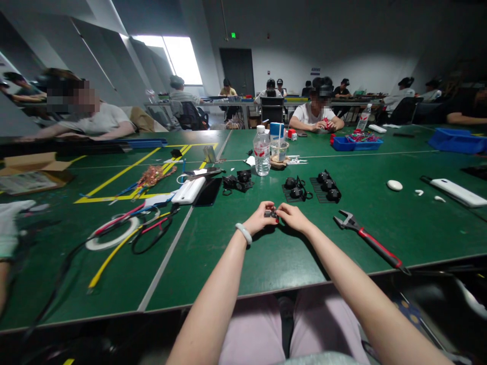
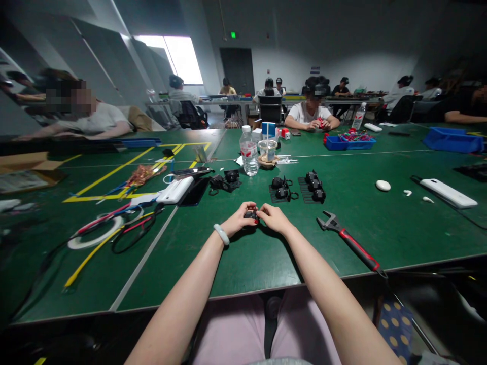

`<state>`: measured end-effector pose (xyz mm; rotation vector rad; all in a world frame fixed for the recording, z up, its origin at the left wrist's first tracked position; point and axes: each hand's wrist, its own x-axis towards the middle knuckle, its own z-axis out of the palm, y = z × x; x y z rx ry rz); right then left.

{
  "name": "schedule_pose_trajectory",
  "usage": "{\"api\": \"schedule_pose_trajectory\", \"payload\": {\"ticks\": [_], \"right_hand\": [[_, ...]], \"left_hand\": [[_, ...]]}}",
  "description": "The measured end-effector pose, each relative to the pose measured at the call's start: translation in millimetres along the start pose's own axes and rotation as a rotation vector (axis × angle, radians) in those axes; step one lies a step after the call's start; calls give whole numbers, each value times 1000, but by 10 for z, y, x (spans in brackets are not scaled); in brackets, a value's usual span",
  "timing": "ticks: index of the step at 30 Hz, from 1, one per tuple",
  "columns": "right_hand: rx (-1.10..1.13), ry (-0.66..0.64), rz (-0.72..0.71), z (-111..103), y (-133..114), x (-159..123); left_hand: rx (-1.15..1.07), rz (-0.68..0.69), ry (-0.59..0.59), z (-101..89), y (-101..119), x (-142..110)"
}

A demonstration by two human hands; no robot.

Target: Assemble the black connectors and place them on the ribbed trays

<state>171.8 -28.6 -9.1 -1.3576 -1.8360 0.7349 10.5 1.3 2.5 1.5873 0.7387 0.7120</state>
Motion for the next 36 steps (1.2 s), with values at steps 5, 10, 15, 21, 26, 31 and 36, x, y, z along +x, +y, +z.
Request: {"api": "schedule_pose_trajectory", "payload": {"ticks": [5,10,15,21,26,31,36], "right_hand": [[146,-92,-65,-79,20,-49],[202,-190,-138,-94,26,-62],[135,-161,-160,-52,35,-52],[107,-135,-165,-39,36,-57],[104,-121,-158,-44,32,-61],[106,-109,-151,-30,40,-53],[105,-103,-143,-25,58,-43]], "left_hand": [[37,-1,7,-12,14,0],[43,-5,9,-22,8,-2],[28,-28,-3,-22,-6,-1],[44,-23,-4,-23,-3,-2],[56,-7,-17,-21,19,-10],[62,-8,-16,-26,39,-16],[72,-9,-13,-29,41,-19]]}}
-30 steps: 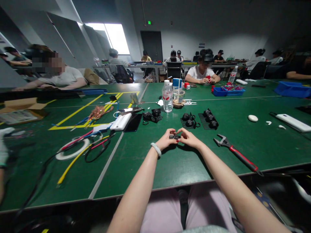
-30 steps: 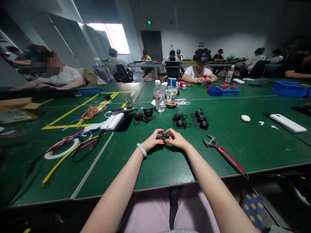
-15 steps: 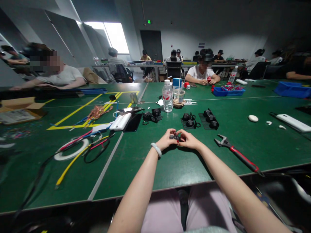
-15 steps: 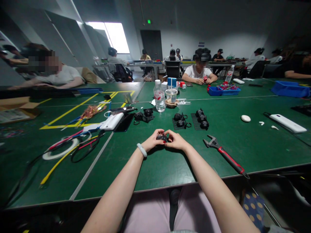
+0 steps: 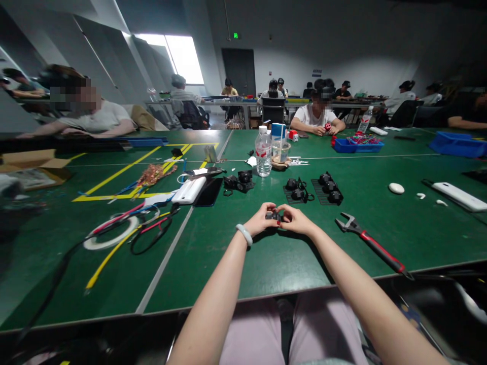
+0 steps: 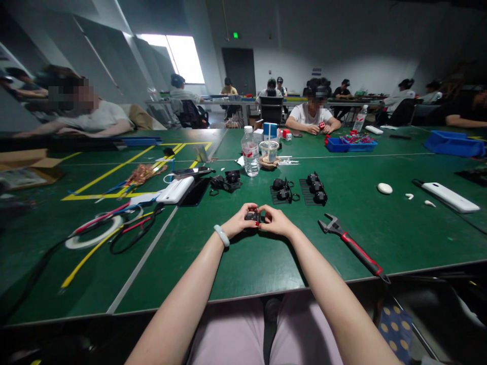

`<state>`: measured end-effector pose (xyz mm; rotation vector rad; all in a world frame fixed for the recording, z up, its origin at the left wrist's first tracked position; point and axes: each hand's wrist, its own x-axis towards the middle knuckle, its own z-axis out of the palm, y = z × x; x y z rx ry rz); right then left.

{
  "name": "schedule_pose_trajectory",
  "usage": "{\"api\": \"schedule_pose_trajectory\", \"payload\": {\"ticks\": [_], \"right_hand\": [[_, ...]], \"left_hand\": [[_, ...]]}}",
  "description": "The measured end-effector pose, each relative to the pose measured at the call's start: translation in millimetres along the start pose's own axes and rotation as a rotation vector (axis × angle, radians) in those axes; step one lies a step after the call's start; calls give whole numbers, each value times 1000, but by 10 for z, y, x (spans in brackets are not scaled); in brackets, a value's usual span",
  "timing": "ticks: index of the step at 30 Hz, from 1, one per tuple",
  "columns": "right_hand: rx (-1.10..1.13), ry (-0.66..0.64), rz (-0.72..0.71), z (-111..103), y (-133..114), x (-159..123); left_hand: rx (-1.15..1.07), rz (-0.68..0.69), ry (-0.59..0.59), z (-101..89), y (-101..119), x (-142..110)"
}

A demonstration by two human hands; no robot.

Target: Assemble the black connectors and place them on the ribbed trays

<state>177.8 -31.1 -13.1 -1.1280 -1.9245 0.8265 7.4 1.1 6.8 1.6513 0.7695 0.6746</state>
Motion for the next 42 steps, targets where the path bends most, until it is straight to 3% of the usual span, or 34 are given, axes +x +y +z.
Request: {"api": "schedule_pose_trajectory", "payload": {"ticks": [42], "right_hand": [[-72,34,82,-1,16,24]], "left_hand": [[-8,34,-12,-3,-36,8]]}}
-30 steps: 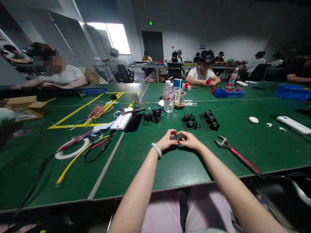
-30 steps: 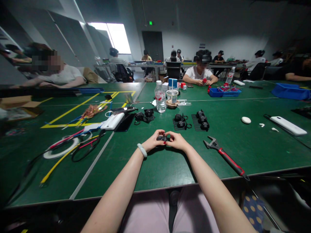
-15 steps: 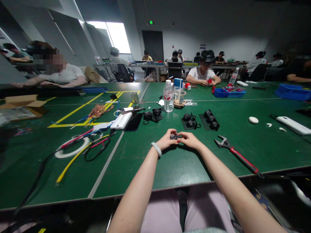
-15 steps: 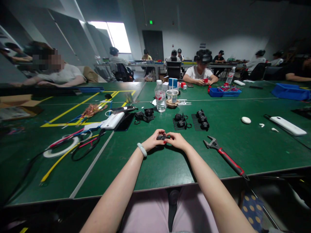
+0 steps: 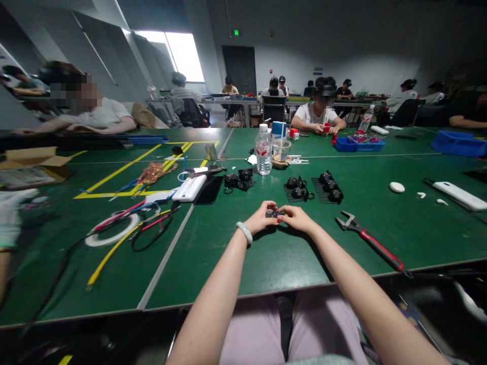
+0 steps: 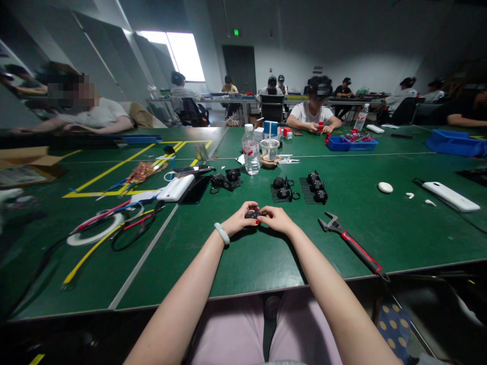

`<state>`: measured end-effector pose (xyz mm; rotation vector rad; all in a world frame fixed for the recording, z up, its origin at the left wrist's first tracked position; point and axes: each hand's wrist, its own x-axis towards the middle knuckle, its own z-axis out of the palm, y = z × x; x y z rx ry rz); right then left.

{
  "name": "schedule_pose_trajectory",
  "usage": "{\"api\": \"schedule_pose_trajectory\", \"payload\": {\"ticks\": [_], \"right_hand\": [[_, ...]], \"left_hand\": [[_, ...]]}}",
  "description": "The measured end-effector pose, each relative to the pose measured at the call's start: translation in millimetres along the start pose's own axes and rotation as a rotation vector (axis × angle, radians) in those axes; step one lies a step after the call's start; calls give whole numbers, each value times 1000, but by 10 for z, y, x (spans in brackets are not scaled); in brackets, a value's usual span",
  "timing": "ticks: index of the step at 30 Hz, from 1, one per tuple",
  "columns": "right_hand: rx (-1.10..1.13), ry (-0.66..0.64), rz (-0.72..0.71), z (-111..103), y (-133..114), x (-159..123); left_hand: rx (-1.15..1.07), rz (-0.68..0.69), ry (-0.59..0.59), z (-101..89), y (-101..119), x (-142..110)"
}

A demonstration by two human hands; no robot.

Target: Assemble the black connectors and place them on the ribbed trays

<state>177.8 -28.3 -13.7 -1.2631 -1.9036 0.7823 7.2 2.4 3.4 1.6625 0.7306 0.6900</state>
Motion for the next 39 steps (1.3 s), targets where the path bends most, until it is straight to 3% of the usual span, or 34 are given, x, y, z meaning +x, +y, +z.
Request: {"api": "schedule_pose_trajectory", "payload": {"ticks": [12,34,39], "right_hand": [[101,-47,-77,-19,-30,-58],[-44,38,-97,8,-84,-77],[-128,88,-113,29,-116,-83]], "left_hand": [[18,-6,-5,-2,7,1],[19,-27,1,11,34,-20],[-27,57,59,5,19,-5]]}}
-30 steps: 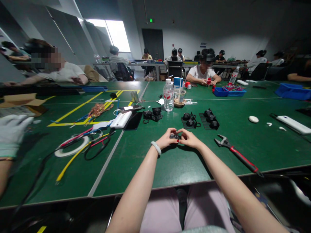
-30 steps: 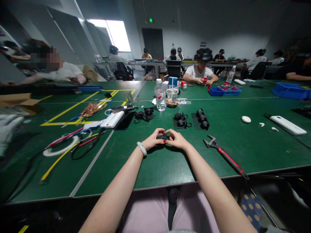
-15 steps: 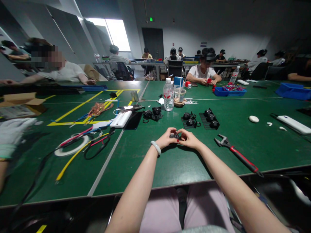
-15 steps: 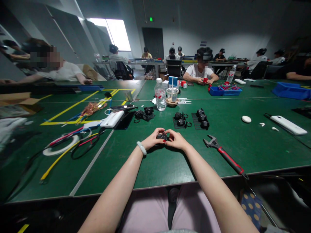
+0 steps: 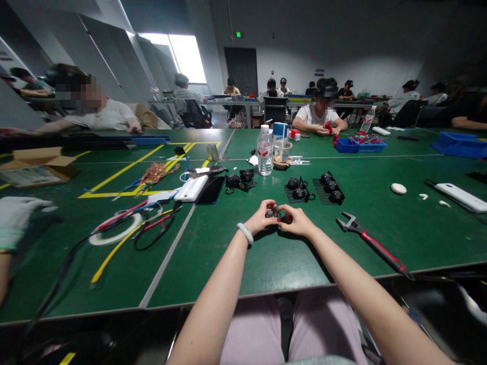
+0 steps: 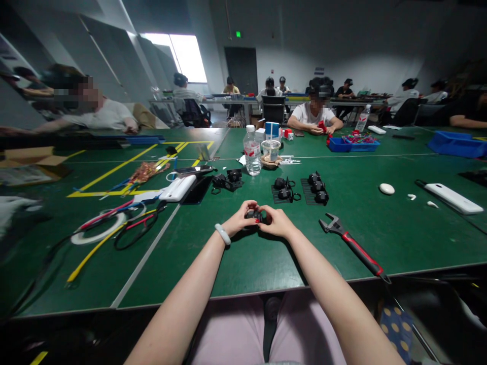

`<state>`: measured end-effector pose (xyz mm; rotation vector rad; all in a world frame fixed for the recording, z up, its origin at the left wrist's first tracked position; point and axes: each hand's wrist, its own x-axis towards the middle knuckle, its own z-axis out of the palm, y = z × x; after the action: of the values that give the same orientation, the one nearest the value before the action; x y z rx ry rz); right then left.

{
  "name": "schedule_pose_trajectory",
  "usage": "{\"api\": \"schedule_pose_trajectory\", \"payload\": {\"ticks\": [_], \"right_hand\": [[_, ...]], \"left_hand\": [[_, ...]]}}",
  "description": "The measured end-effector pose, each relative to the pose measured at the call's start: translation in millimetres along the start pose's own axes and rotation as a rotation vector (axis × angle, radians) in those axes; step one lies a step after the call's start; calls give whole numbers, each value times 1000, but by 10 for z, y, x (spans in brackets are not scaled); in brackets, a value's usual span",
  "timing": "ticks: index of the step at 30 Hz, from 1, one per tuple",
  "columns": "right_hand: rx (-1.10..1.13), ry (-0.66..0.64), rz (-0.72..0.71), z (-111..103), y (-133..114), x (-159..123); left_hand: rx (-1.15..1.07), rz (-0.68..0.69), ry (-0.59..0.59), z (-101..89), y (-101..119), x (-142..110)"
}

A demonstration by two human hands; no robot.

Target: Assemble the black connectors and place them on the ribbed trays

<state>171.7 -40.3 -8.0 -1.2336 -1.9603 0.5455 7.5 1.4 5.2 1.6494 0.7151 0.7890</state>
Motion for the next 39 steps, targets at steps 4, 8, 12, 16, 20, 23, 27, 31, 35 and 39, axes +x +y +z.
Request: {"api": "schedule_pose_trajectory", "payload": {"ticks": [4,8,12,16,20,23,27,31,35,39], "right_hand": [[-23,-3,2,17,-8,-1],[-21,-3,5,36,3,-5],[-5,-11,4,58,14,-10],[-5,-4,4,83,10,-4],[-8,-14,0,102,-6,12],[-9,-27,2,106,-17,15],[-17,-30,9,103,-20,10],[-23,-32,16,99,-24,13],[-13,-25,13,96,-28,22],[-4,-20,14,94,-12,25]], "left_hand": [[104,103,384,-245,18,33],[859,-105,773,-755,24,44],[1195,-309,744,-1240,-9,152],[1210,-429,729,-1562,-58,352],[1203,-559,755,-1751,-131,476],[1220,-605,787,-1816,-188,520],[1253,-621,798,-1829,-216,576],[1261,-615,780,-1793,-160,606],[1246,-568,745,-1693,-28,547],[1221,-403,702,-1518,181,432]]}}
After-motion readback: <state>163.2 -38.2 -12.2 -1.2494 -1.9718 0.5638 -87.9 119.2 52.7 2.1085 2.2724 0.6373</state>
